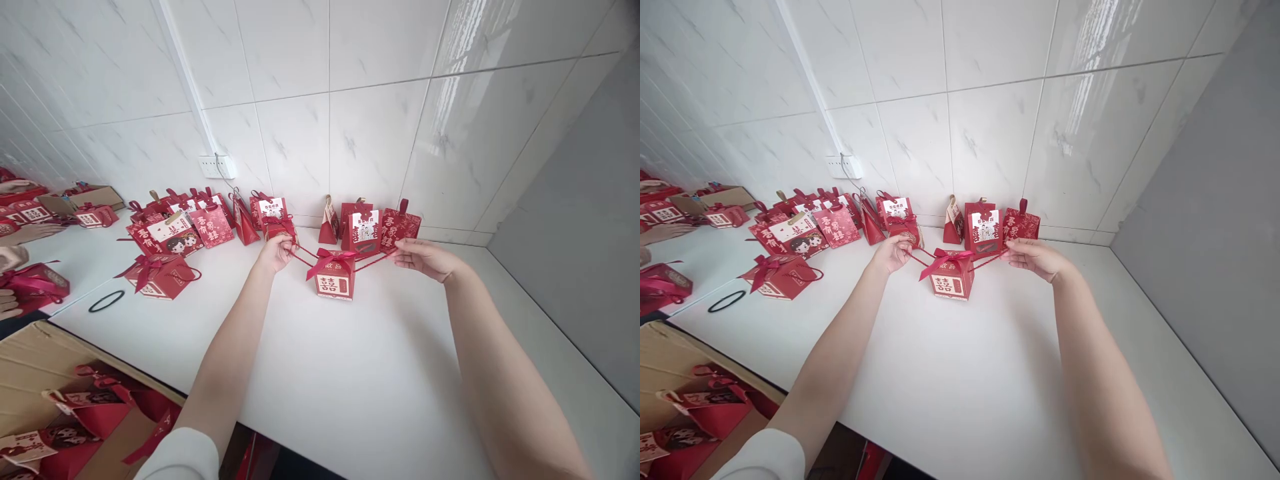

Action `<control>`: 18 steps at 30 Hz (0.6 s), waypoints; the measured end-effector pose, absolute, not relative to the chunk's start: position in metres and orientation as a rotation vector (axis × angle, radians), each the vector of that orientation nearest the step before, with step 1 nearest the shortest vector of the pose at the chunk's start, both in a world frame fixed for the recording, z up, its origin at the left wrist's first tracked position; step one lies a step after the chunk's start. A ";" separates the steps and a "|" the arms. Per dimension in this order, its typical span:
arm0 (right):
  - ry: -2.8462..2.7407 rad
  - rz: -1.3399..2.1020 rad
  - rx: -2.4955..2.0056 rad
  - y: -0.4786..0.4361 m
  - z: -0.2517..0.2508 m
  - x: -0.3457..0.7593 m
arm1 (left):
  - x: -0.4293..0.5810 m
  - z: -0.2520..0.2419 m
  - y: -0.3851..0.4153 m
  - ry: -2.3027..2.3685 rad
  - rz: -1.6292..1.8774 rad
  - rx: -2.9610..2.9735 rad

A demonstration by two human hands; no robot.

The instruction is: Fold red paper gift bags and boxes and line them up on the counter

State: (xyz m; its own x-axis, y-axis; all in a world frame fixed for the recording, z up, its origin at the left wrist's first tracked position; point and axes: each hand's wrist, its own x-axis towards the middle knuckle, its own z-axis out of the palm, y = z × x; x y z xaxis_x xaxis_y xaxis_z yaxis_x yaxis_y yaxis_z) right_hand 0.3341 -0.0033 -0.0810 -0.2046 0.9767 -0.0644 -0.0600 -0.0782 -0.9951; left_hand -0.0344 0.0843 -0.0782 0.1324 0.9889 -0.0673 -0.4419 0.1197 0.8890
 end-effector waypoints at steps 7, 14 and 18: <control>-0.807 1.324 -1.122 0.012 -0.086 0.317 | -0.033 -0.058 0.076 0.797 1.278 0.678; -1.197 1.219 -1.416 0.024 -0.144 0.253 | -0.033 -0.067 0.079 0.798 1.301 0.582; -1.345 1.199 -1.466 0.024 -0.165 0.233 | -0.033 -0.067 0.079 0.766 1.287 0.549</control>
